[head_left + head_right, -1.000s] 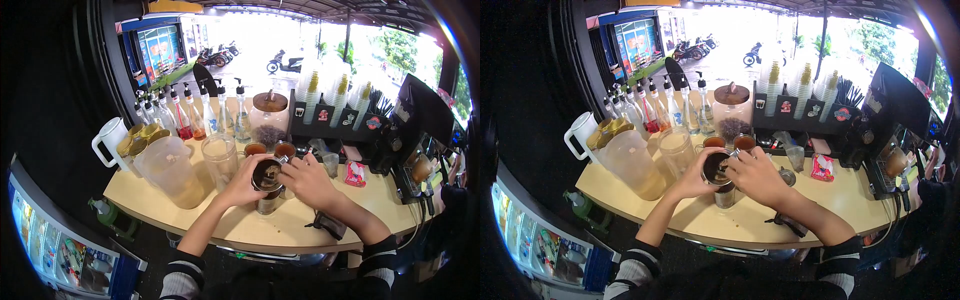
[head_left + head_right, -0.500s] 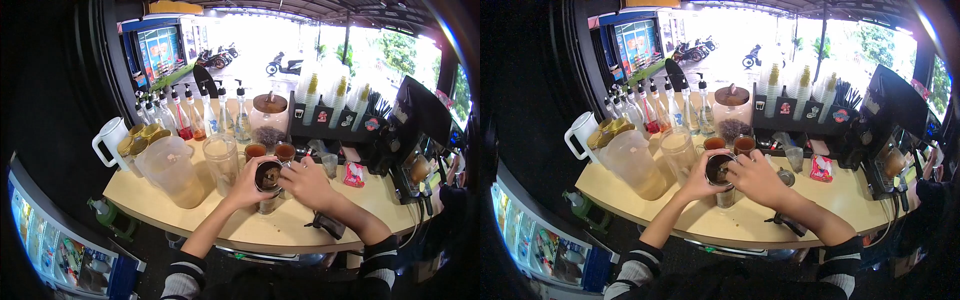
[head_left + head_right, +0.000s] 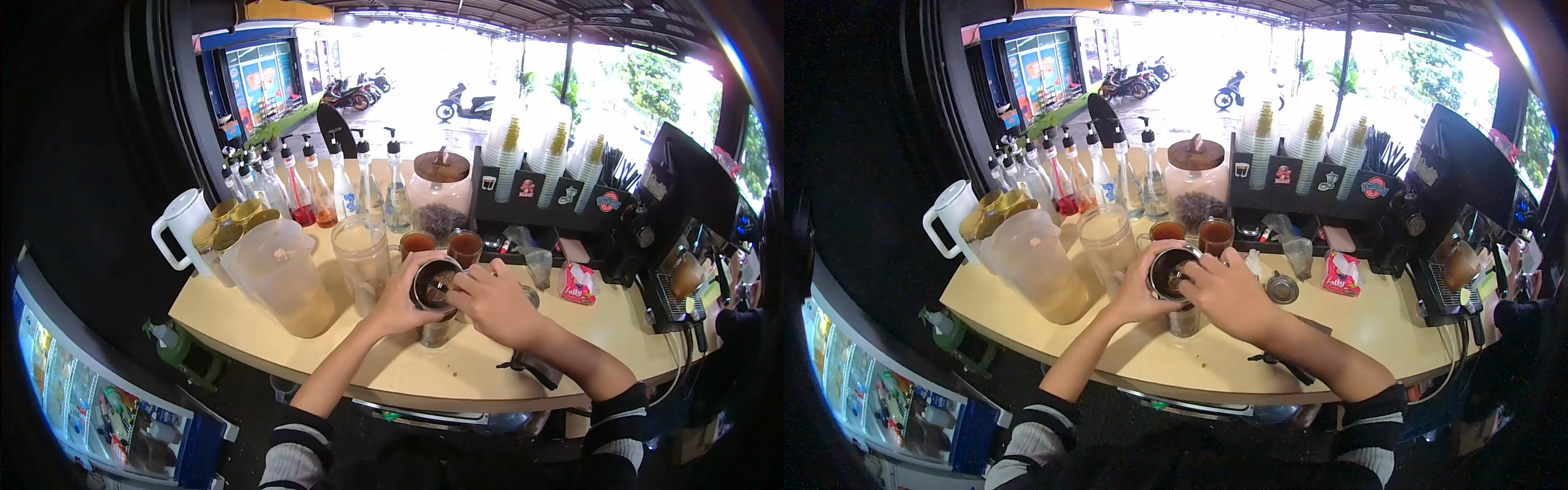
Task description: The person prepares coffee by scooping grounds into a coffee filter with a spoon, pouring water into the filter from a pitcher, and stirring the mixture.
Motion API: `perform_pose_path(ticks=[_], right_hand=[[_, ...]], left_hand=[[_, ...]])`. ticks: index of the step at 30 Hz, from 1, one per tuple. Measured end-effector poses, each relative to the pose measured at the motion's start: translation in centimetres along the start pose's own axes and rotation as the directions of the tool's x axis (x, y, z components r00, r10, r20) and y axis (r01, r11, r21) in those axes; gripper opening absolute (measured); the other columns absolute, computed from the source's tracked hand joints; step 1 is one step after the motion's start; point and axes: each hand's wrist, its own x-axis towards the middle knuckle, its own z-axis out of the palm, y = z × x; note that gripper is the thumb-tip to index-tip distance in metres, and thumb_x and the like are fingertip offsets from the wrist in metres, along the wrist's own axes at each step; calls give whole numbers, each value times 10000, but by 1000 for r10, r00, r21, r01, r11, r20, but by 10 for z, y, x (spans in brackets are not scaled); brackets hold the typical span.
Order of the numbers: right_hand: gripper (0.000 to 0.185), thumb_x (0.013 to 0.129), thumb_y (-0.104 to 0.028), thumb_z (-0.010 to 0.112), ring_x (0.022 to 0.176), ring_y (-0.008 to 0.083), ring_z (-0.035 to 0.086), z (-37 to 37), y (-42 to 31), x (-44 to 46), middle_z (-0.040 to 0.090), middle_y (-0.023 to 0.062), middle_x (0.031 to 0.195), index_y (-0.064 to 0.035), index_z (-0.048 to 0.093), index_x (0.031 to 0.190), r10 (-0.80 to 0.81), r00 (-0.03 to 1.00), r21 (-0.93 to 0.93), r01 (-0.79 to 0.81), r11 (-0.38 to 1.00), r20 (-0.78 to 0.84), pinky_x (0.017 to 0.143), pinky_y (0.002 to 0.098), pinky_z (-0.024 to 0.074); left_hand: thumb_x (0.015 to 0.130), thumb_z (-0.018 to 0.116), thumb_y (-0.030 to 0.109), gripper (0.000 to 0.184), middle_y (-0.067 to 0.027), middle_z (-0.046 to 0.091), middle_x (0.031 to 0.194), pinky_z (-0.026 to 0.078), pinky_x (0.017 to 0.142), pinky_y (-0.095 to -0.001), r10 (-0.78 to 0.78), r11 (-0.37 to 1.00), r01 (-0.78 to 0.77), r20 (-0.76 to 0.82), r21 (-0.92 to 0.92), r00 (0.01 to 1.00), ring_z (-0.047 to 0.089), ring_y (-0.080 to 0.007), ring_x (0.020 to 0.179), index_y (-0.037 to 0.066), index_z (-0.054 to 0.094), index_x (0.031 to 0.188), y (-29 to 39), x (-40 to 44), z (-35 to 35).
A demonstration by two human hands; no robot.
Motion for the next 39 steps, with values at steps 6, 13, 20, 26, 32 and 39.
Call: perform_pose_path(ticks=[6, 13, 20, 26, 32, 39], right_hand=[[201, 703, -102, 615, 912, 168, 503, -5, 3, -3, 521, 5, 924, -125, 612, 903, 79, 997, -32, -79, 996, 0, 776, 360, 351], [212, 693, -95, 625, 903, 168, 501, -6, 5, -3, 535, 8, 946, -117, 623, 904, 58, 998, -37, -57, 998, 15, 765, 362, 354], [223, 664, -83, 642, 898, 175, 499, -3, 5, 1, 513, 12, 919, -116, 611, 882, 97, 995, -69, -98, 993, -15, 750, 359, 346], [253, 629, -98, 677, 884, 172, 491, 0, 6, 4, 507, 10, 922, -123, 599, 868, 94, 992, -51, -99, 994, -82, 745, 358, 345], [196, 669, -106, 650, 879, 172, 488, -7, 10, 3, 508, 16, 919, -121, 593, 856, 27, 998, -87, -32, 996, -54, 747, 353, 349], [158, 693, -122, 629, 875, 178, 492, -8, 8, 3, 506, 23, 901, -116, 590, 847, 21, 999, -104, -24, 994, -32, 748, 355, 353]], left_hand=[[552, 801, 130, 843, -123, 476, 1268, 361, 1056, -388, -89, 981, 98, 59, -168, 994, 472, -290, 1215, 83, 427, 1306, 2, -5, 0], [570, 811, 134, 803, -122, 489, 1257, 379, 1033, -382, -128, 987, 121, -61, -106, 990, 509, -283, 1166, 74, 442, 1281, 2, -9, 13], [556, 829, 164, 804, -89, 526, 1269, 331, 1074, -424, -202, 972, 187, -94, -145, 975, 500, -275, 1195, 109, 468, 1273, 2, -8, 17], [553, 809, 178, 838, -53, 507, 1325, 152, 1146, -524, -123, 992, 123, 25, 1, 992, 443, -269, 1277, 159, 449, 1310, 8, -6, 3], [553, 801, 180, 847, -57, 493, 1338, 158, 1146, -519, -124, 992, 125, 8, -33, 992, 435, -270, 1283, 164, 434, 1316, 5, -9, 8], [530, 815, 81, 841, -127, 512, 1297, 356, 1068, -396, -57, 997, 52, -77, -61, 995, 475, -264, 1239, 52, 441, 1283, -7, -12, 21]])
